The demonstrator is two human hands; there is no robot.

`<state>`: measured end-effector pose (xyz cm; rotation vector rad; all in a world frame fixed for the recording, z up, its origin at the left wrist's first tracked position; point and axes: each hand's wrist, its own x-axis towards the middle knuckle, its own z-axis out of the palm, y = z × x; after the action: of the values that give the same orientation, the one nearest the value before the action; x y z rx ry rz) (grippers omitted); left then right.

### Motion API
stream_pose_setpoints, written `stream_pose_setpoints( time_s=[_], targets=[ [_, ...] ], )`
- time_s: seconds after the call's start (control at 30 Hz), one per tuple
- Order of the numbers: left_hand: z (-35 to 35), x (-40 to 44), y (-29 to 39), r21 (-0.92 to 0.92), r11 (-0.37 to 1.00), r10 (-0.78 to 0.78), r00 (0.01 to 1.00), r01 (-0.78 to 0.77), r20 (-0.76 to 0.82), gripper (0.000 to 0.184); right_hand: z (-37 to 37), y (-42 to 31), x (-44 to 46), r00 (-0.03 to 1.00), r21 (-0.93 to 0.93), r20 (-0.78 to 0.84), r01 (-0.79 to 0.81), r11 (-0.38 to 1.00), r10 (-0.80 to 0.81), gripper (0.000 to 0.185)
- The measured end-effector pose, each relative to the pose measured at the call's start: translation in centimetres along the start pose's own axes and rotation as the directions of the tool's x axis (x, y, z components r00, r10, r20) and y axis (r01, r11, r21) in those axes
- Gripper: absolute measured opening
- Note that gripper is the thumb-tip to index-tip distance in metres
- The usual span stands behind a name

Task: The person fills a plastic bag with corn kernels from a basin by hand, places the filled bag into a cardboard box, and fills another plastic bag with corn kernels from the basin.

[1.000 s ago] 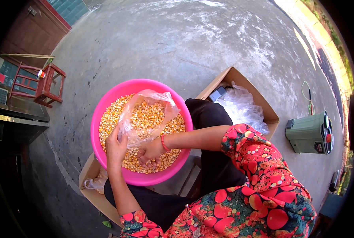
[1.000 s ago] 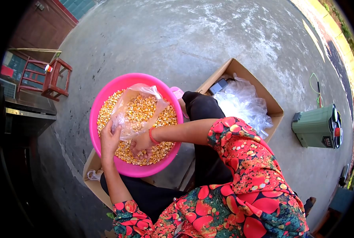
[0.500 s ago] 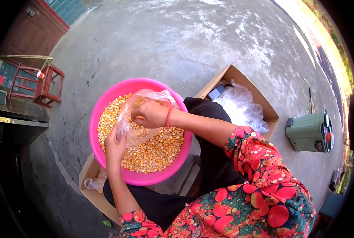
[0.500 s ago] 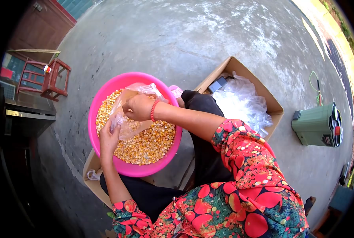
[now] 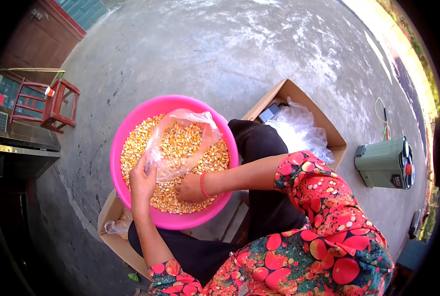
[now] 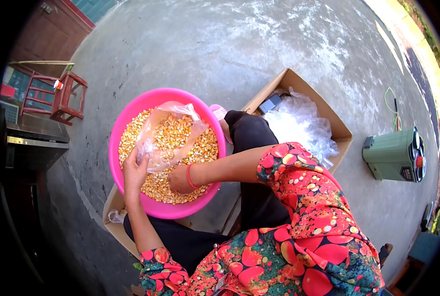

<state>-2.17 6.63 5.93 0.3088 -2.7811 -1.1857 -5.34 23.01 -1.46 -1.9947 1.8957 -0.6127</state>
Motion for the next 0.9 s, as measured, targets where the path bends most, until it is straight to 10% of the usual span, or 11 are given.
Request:
stream_pose_setpoints(
  time_s=[0.33, 0.4, 0.53, 0.8, 0.9],
  targets=[
    [-0.4, -0.1, 0.3, 0.029, 1.000, -0.002, 1.000, 0.002, -0.001, 0.039, 0.0, 0.7, 1.2, 0.951, 0.096, 0.301, -0.099, 0.991, 0.066, 0.018],
    [-0.3, -0.1, 0.1, 0.033, 0.999, 0.011, 1.000, -0.010, -0.006, 0.039, -2.7, 0.3, 0.9, 0.851, 0.610, 0.483, -0.496, 0.618, 0.206, 0.016],
    [-0.3, -0.1, 0.1, 0.015, 1.000, 0.004, 1.000, -0.004, -0.003, 0.039, -3.6, 0.3, 1.1, 0.871, 0.854, 0.480, -0.492, 0.168, 0.108, 0.014],
    [-0.6, 0.0, 0.8, 0.046, 0.996, -0.081, 0.996, 0.080, 0.036, 0.038, -9.4, 1.6, 0.6, 0.951, 0.948, 0.279, -0.295, 0.119, 0.134, 0.014],
    [-0.5, 0.1, 0.9, 0.058, 0.994, -0.095, 0.993, 0.091, 0.064, 0.038, -11.1, 2.8, -0.2, 0.909, 0.900, -0.076, -0.115, 0.420, 0.410, 0.021]
  ],
)
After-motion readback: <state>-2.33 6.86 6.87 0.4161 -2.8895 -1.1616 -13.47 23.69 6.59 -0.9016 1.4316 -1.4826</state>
